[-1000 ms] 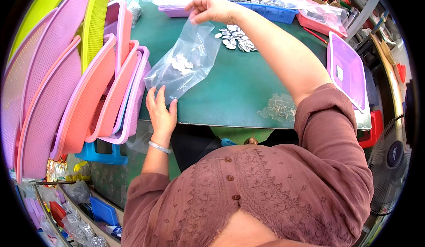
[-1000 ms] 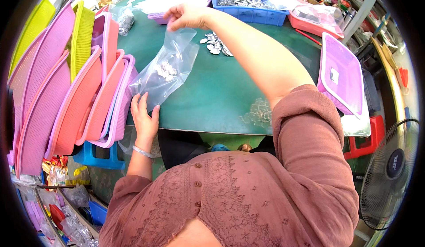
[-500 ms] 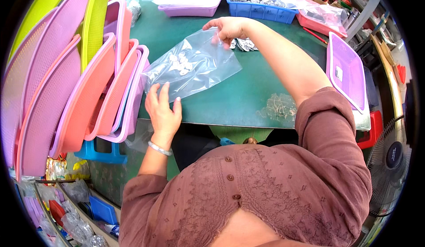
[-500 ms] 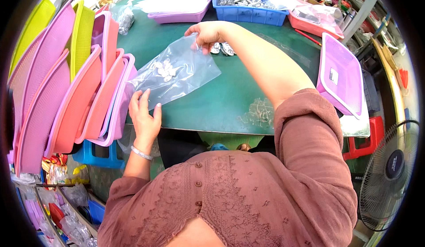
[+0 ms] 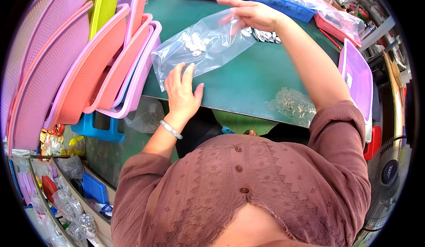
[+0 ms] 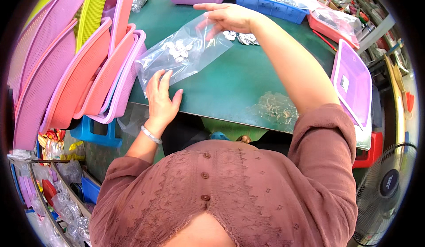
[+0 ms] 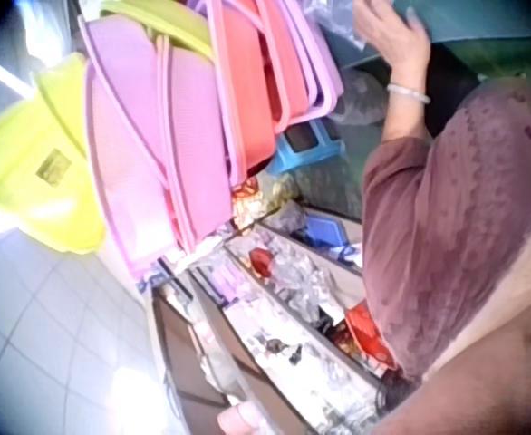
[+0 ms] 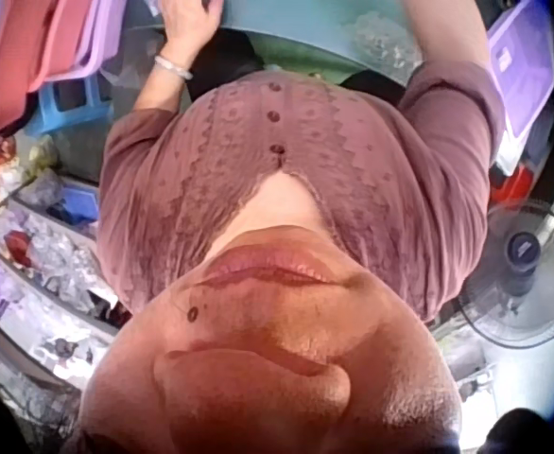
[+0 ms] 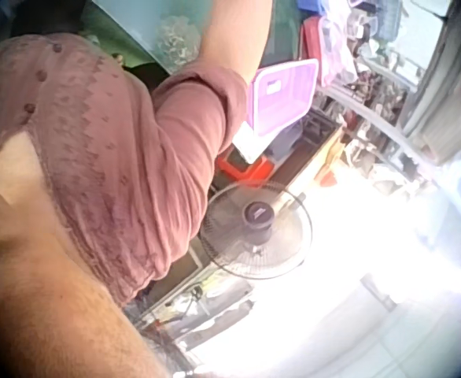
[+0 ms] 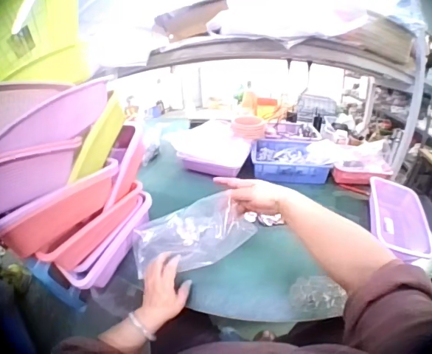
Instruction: The person picks up small silver-colored metal pieces from a table, inspects them by turning them over, and places them into a clear plastic bag. The person repeats this process, handling the pieces one at a time and occasionally gathering them into a pile before bagging them.
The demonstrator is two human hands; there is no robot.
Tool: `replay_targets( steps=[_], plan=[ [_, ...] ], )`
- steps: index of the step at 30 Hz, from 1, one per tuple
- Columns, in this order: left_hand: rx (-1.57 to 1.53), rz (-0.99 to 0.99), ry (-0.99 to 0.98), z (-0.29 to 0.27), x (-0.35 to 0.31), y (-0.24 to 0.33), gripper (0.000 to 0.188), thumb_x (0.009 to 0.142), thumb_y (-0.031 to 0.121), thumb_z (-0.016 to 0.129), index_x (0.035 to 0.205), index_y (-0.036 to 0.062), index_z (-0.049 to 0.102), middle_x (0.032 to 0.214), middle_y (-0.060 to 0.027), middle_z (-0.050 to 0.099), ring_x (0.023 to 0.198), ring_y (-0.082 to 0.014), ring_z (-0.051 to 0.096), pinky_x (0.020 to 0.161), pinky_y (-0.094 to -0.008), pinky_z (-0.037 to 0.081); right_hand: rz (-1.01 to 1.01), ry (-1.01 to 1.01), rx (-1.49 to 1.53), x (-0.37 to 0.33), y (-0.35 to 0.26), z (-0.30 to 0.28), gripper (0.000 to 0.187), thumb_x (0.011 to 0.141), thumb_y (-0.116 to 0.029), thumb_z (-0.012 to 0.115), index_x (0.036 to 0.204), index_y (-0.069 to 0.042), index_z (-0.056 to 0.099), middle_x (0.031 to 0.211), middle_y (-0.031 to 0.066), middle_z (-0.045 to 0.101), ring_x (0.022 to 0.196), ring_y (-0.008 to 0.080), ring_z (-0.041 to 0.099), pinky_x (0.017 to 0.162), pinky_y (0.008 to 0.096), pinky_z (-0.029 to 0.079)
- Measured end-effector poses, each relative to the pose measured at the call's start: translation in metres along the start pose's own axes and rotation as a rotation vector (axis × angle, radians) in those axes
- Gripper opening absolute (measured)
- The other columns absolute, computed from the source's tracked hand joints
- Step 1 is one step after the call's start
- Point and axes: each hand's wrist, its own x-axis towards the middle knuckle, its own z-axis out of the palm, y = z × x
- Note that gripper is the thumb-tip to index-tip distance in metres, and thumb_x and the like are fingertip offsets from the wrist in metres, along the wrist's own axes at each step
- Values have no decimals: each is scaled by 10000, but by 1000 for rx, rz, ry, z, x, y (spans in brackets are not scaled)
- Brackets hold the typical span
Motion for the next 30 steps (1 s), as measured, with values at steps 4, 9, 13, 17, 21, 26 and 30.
replay_targets(
  steps=[4,9,13,17,21,26,30],
  plan=[
    [61,-66,-17,-5,-12,-13,572,668,116,681,1192,58,458,1197,-156,421,1101,-330,412,938,-422,303,13,39,-81,-29,7,16,584,896,-301,472,1391,-119,220,1041,122,596,849,182,595,850,309,418],
    [55,-55,-1,-2,-11,-25,523,687,112,658,1170,68,463,1164,-157,416,1086,-334,401,921,-437,303,-43,99,-409,-61,22,46,622,787,29,495,1360,-91,283,899,102,606,733,135,596,726,270,466],
    [16,-70,-24,-1,-8,-33,489,705,104,642,1162,63,472,1155,-155,428,1078,-329,417,920,-433,309,-77,131,-283,-79,19,67,603,791,71,459,1353,-87,308,866,96,602,699,131,578,722,263,462],
    [-13,-71,-8,3,-14,-36,440,714,96,629,1132,50,503,1148,-154,451,1072,-326,431,921,-421,319,-59,67,-291,-93,33,77,580,790,62,453,1340,-64,318,894,100,605,690,135,569,708,267,463],
    [-38,-63,43,8,-17,-39,402,712,91,604,1101,28,525,1124,-157,481,1043,-328,454,909,-422,331,-162,39,-58,-102,52,75,518,686,92,416,1184,-30,494,974,130,611,828,189,588,809,316,450],
    [-44,-21,138,17,-18,-43,356,693,76,570,1042,5,554,1066,-160,521,986,-343,490,873,-433,360,-166,45,254,-103,71,45,267,609,86,393,714,8,626,974,163,628,916,215,583,861,343,431],
    [-26,-9,151,18,-18,-44,324,701,64,545,1016,-5,569,1059,-159,537,990,-349,496,878,-430,369,-88,131,-117,-82,70,34,197,644,80,396,667,14,580,926,159,635,929,221,583,844,330,435]
  ],
)
